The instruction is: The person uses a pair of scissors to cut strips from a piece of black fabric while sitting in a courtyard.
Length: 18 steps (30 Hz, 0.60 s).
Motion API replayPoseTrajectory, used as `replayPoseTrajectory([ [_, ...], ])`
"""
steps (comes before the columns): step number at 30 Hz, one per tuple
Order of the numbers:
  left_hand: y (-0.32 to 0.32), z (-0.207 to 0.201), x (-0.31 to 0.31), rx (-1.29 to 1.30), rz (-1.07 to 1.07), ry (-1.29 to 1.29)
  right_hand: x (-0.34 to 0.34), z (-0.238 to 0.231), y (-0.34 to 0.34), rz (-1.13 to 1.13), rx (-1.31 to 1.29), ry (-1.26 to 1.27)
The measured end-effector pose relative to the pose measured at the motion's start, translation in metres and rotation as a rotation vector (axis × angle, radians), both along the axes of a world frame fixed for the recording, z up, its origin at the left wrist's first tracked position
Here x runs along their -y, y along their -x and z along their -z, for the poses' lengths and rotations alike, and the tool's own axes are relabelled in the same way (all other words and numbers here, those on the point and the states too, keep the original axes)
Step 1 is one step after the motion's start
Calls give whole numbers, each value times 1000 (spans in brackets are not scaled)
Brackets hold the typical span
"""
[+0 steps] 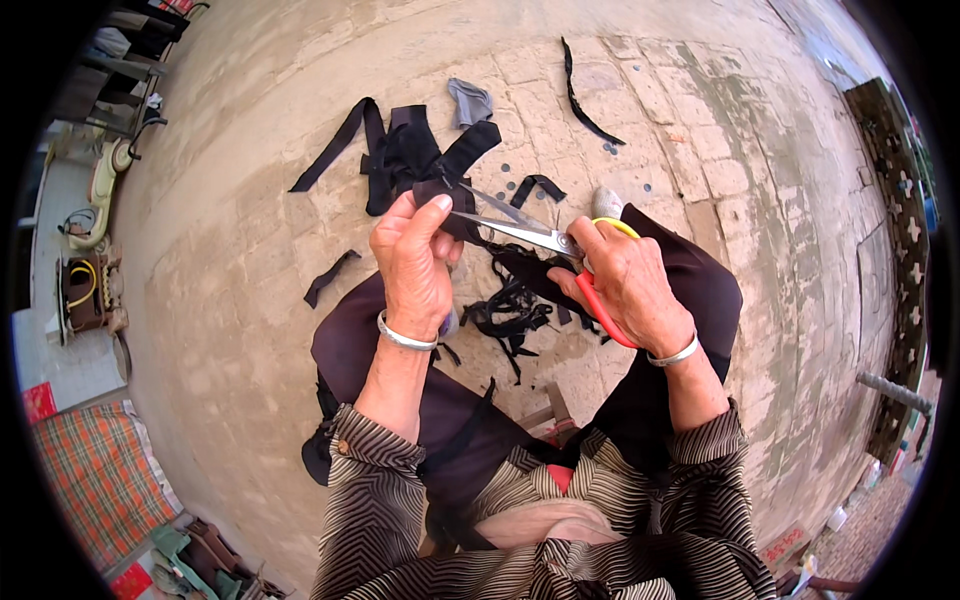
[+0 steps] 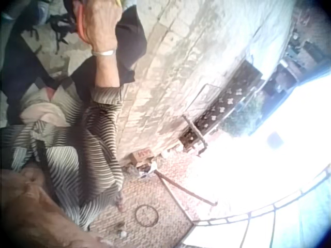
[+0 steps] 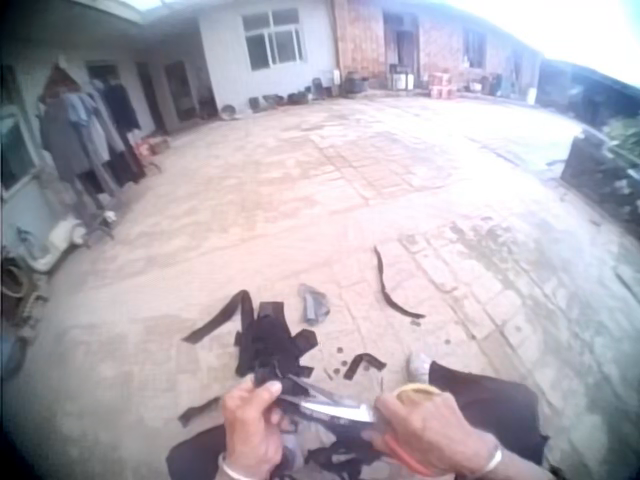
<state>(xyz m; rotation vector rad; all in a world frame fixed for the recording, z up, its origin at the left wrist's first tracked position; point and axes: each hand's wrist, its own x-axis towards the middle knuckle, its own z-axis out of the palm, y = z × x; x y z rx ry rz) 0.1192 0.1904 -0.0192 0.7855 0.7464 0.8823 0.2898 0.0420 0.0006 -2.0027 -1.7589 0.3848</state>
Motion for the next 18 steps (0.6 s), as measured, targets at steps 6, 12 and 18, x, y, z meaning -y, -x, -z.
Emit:
replayPoseTrajectory([
  [6,-2,0,2,-6,24,-22,-1,1,-2,34,2,-34],
  [12,-6,0,10,-95,108,-103,-5,5,0,56,26,-102],
  [18,-7,1,13,-68,143,-101,-7,3,3,41,15,-41],
])
